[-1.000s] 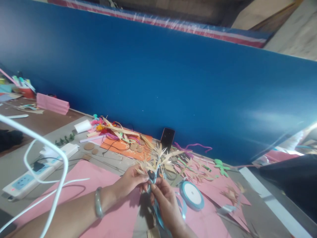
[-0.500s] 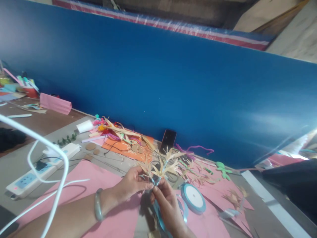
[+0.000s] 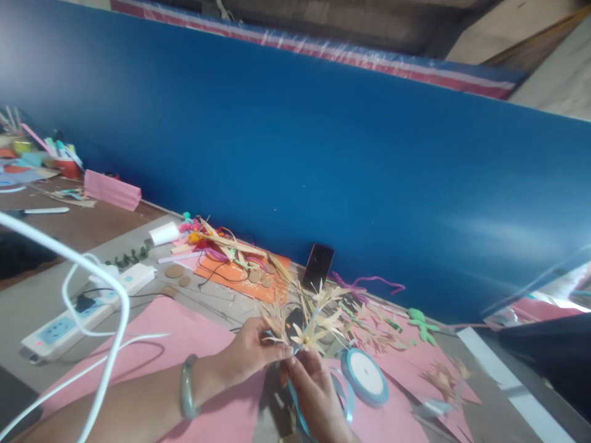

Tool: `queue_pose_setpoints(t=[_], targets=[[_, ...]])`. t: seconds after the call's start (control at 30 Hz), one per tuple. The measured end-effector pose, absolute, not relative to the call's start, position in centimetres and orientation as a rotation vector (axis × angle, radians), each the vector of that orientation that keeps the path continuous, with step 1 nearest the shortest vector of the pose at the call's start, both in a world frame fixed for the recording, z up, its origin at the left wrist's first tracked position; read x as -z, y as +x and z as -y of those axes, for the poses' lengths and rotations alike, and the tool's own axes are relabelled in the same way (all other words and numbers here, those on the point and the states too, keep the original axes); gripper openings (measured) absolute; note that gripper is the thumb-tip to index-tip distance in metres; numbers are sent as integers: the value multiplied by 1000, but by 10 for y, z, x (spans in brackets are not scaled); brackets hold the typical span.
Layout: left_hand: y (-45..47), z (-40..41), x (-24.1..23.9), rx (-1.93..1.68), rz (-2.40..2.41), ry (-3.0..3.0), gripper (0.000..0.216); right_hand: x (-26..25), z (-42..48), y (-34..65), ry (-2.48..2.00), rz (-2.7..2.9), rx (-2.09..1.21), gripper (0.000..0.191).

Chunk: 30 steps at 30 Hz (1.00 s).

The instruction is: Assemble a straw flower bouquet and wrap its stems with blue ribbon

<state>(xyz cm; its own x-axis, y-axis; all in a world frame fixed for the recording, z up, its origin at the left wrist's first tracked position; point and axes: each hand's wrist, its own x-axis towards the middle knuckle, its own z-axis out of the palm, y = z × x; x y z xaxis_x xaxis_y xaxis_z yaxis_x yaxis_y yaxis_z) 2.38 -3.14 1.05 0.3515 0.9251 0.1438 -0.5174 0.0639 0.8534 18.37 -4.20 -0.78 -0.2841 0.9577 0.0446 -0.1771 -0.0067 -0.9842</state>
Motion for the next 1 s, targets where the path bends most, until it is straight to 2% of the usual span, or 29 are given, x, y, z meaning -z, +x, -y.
queue_pose_setpoints(t=[0.5, 0.67, 1.0], targets=[[20, 34, -17, -1162, -644, 1050, 22, 11, 41, 184, -863, 1143, -1582, 25], [21, 34, -19, -1130, -559, 1013, 32, 14, 38, 185, -830, 1044, -1585, 22], [21, 29, -4, -1133, -695, 1111, 36, 15, 35, 190, -924, 1149, -1470, 22]])
